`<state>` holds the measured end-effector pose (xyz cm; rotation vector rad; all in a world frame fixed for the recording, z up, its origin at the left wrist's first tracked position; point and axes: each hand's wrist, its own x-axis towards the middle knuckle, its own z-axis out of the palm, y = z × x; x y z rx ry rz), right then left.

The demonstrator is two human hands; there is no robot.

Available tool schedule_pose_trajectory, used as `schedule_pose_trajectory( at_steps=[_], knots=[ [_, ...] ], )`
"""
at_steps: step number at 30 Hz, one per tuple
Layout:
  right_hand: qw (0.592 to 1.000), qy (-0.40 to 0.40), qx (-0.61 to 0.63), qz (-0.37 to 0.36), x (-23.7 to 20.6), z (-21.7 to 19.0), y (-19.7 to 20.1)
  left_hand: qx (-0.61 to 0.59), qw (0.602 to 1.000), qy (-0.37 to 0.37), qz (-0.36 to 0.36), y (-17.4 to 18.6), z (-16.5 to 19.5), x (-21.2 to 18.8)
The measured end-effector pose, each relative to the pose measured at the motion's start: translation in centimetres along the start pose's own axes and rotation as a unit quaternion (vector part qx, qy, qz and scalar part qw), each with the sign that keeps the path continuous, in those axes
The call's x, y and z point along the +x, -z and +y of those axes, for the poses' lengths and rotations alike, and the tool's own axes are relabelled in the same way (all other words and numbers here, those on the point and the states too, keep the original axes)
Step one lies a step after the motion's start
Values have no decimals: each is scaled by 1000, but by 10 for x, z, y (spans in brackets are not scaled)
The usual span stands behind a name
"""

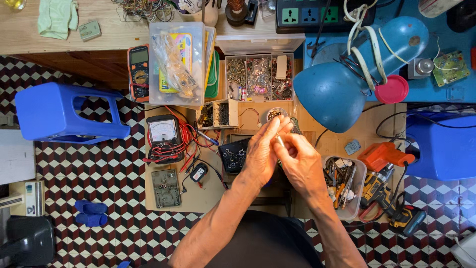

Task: The person works at a cluttered electronics workbench, using pliers and a screwdriver to manipulate wires and components on a small circuit board and a metal device housing. They repeatedly pick up and set down tools and parts while adjusting connections.

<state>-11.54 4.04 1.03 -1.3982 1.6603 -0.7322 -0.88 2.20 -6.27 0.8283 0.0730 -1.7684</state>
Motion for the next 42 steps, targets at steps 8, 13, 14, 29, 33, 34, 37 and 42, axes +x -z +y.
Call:
schedule_pose_trajectory(
  at_steps=[8, 13, 14, 29, 33, 34, 37, 42],
  knots=[
    [988, -105, 116, 4, -19, 10, 28, 10, 997, 28, -71, 16, 21, 8],
    [983, -86, 160, 14, -22, 11, 30, 58, 995, 8, -83, 8, 26, 3],
    [982, -88, 167, 15, -22, 11, 29, 73, 994, 3, -85, 6, 27, 1],
    [989, -58, 134, 38, -21, 14, 31, 103, 986, 4, -128, -1, 26, -3],
    [985, -65, 154, 38, -20, 15, 30, 123, 981, -9, -152, -1, 24, -6],
    [984, -69, 162, 36, -19, 16, 30, 129, 980, -11, -154, -1, 23, -6],
    [981, -76, 174, 33, -17, 18, 30, 143, 977, -19, -156, -3, 23, -6],
    [974, -89, 208, 16, -17, 19, 31, 170, 974, -22, -145, -3, 22, -6]
  ],
)
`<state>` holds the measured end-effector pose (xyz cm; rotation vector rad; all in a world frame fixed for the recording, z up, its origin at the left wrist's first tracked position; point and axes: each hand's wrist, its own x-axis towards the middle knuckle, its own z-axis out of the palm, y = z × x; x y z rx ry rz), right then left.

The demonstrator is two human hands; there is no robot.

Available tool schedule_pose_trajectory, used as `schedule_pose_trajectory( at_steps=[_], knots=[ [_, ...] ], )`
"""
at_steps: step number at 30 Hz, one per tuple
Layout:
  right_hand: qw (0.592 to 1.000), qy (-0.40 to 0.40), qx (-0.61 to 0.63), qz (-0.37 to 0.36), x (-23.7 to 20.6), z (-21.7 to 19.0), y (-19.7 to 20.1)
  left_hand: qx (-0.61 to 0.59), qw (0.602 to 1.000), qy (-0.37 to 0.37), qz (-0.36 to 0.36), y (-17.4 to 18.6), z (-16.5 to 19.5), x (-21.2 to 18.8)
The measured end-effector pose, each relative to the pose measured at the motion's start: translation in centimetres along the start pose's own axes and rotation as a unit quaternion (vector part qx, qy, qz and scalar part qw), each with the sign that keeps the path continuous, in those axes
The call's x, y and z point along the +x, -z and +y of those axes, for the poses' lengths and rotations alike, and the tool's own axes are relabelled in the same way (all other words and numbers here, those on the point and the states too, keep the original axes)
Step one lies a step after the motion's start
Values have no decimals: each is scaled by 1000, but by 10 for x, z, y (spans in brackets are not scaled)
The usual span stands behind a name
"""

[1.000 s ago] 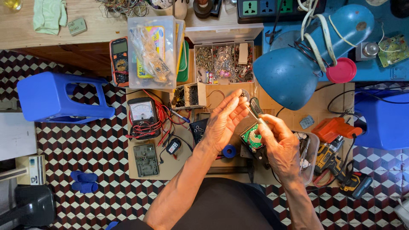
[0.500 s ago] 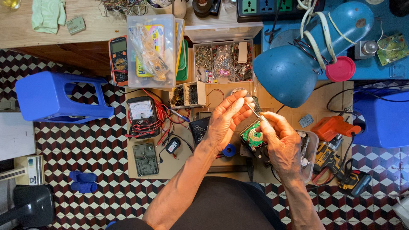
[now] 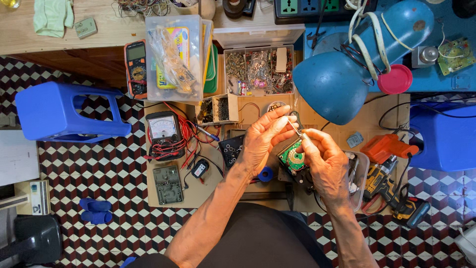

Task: The person works at a cluttered electronics workbench, using pliers and a screwdriver to manipulate wires and components on a small circuit board and a metal device housing. They repeatedly pick up and set down tools and parts while adjusting connections.

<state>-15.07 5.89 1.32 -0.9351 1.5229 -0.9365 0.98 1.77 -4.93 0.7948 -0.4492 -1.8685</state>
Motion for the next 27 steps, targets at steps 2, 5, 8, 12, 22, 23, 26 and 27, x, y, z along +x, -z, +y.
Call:
schedule_pose_trajectory(
  at_steps=[2, 5, 8, 12, 22, 23, 26, 27],
  knots=[
    [1000, -4, 13, -8, 0, 0, 0, 12, 1000, 1, -2, -1, -1, 0],
    [999, -12, 45, -23, 2, 1, -1, 12, 1000, 21, 12, -2, -2, -2],
    [999, -6, 29, -24, 3, 2, -1, -14, 999, 37, 16, -4, -2, -4],
    [999, -18, 41, -25, 2, 5, -2, -33, 998, 47, 15, -8, -2, -7],
    [982, -22, 179, -56, -3, 29, -19, -56, 995, 61, 55, -14, -6, -14],
    [981, -17, 183, -54, -4, 30, -21, -56, 994, 67, 65, -14, -7, -16],
    [980, -13, 190, -57, -4, 32, -23, -23, 995, 70, 71, -16, -8, -21],
    [980, -14, 191, -60, -4, 32, -24, 3, 995, 63, 73, -16, -8, -21]
  ],
)
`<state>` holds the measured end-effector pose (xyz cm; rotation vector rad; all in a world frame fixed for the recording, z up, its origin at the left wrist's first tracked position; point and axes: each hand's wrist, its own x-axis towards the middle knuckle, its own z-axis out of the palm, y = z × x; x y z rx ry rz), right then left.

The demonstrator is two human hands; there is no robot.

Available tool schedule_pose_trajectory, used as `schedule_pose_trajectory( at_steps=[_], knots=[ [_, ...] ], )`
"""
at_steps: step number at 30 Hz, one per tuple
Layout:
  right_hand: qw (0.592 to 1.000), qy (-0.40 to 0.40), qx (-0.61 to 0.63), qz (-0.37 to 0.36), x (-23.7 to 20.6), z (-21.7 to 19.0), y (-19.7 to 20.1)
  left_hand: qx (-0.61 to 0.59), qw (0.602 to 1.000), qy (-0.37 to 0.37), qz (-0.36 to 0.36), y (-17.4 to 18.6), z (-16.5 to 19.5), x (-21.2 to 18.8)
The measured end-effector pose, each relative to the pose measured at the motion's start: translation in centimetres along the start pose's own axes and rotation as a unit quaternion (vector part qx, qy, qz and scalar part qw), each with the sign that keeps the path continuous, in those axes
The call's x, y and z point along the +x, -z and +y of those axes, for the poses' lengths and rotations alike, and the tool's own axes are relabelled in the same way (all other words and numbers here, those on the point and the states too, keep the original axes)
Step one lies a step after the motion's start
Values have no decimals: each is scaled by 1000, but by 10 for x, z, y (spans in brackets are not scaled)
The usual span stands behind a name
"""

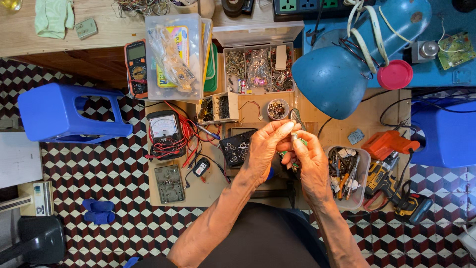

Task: The person works at a cluttered electronics workbench, using pliers and a screwdriver to manipulate wires and components on a small circuit board and a metal device housing. They repeatedly pick up and set down tools and parts while adjusting connections.

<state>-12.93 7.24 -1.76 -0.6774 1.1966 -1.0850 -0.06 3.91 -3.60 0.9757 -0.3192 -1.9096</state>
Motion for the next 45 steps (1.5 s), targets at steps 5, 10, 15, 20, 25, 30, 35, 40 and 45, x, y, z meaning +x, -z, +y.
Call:
schedule_pose_trajectory(
  at_steps=[5, 10, 15, 20, 25, 30, 35, 40, 45],
  knots=[
    [975, 52, -200, 81, -5, -10, 6, 240, 956, -170, -15, -7, 6, -1],
    [989, 57, -114, 76, 8, -29, 28, 576, 761, -299, 19, -16, 23, -21],
    [981, 3, -193, 9, 15, -38, 41, 598, 702, -384, -51, -21, 36, -23],
    [987, -18, -158, -8, 16, -35, 43, 596, 694, -397, -77, -18, 38, -20],
    [991, -24, -128, -9, 17, -27, 48, 578, 726, -357, -106, -15, 39, -21],
    [993, -27, -116, -2, 17, -20, 51, 557, 742, -358, -105, -16, 38, -20],
    [991, -9, -134, -4, 17, -19, 50, 551, 766, -316, -102, -15, 38, -18],
    [989, -9, -144, -6, 16, -21, 48, 545, 769, -321, -93, -12, 35, -18],
    [989, 2, -144, -13, 13, -22, 45, 549, 766, -321, -96, -9, 33, -19]
  ],
)
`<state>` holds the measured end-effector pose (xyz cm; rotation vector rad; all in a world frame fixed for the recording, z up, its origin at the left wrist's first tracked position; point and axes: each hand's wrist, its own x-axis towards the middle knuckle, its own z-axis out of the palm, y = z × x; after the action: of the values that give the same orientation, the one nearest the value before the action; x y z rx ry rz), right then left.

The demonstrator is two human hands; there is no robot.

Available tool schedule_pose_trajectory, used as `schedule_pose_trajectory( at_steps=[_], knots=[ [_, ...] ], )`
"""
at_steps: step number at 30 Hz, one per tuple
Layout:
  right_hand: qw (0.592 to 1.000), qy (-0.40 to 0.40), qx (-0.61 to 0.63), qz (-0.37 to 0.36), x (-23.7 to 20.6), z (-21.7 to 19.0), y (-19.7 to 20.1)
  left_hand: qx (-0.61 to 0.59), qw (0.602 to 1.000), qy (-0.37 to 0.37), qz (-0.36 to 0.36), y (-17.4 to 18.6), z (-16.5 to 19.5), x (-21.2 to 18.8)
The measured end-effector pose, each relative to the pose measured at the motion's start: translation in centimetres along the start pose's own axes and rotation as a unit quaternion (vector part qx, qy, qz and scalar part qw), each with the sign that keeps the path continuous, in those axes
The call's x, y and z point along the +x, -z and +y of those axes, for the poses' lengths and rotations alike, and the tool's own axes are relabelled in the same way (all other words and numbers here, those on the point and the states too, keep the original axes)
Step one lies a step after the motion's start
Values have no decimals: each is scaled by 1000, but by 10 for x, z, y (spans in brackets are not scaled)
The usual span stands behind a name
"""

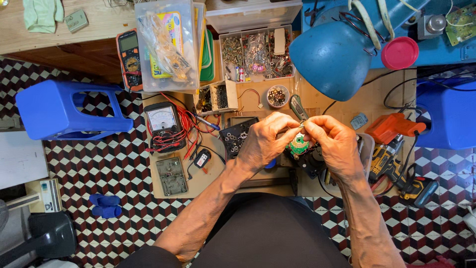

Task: The person works at a cluttered electronics workbench, using pliers and a screwdriver to manipulate wires and components on a small circuit board and a metal device housing. They repeatedly pick up and set down tools and parts while adjusting connections.

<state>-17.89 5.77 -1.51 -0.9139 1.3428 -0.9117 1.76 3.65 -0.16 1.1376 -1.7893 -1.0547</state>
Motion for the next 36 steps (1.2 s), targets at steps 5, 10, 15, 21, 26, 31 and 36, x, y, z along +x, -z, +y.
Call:
schedule_pose_trajectory(
  at_steps=[5, 10, 15, 21, 26, 31, 36],
  knots=[
    [1000, -3, -9, -2, -5, -5, 0, 48, 998, -30, -19, 2, 0, 0],
    [1000, -1, -17, 1, -7, -3, -1, 86, 996, -10, -17, 4, 6, -2],
    [999, -28, -21, 27, -7, 7, 4, 87, 996, -26, 2, -5, 3, -5],
    [999, -30, -33, -5, -23, 15, 6, 65, 997, 17, 38, -22, -3, -46],
    [998, -62, 0, 31, -44, 22, 10, -3, 983, 167, 75, -20, -33, -101],
    [995, -88, 5, 42, -63, 33, 13, 45, 959, 260, 104, 6, -94, -156],
    [992, -113, -42, 39, -83, 42, 8, 44, 916, 353, 183, -3, -141, -206]
  ],
)
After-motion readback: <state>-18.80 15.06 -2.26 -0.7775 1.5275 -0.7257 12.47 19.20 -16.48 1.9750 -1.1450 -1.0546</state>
